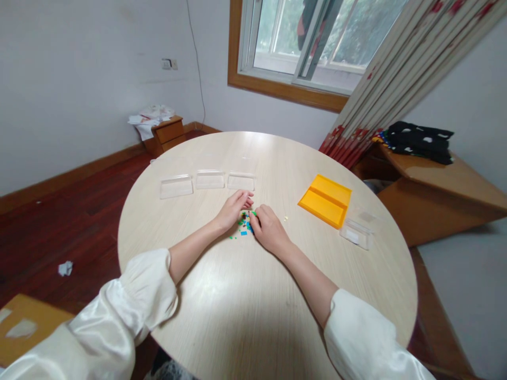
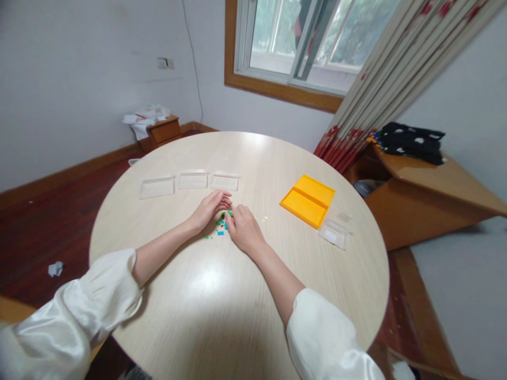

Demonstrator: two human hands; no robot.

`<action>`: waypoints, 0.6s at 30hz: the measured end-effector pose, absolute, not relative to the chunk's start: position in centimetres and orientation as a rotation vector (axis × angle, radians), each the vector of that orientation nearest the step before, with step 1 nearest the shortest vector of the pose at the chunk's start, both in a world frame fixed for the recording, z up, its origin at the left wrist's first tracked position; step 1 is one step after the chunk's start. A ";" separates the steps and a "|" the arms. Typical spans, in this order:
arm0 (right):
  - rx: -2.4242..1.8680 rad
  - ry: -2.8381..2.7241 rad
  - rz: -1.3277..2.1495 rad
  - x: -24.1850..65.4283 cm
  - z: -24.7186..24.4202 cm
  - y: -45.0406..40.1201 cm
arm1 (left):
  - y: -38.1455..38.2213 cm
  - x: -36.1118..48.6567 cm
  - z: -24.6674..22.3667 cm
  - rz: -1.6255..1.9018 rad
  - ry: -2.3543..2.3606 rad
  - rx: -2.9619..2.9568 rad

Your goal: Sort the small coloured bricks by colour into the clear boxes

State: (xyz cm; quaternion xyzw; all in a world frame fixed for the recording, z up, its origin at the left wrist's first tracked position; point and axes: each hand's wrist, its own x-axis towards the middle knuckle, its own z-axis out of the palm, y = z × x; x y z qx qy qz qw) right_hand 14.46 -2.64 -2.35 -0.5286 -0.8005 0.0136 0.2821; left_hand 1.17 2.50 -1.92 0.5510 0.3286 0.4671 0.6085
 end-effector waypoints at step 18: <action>-1.251 -1.943 0.250 15.8 -1.4 -3.2 | 4.9 -5.0 -0.6 0.332 0.542 2.169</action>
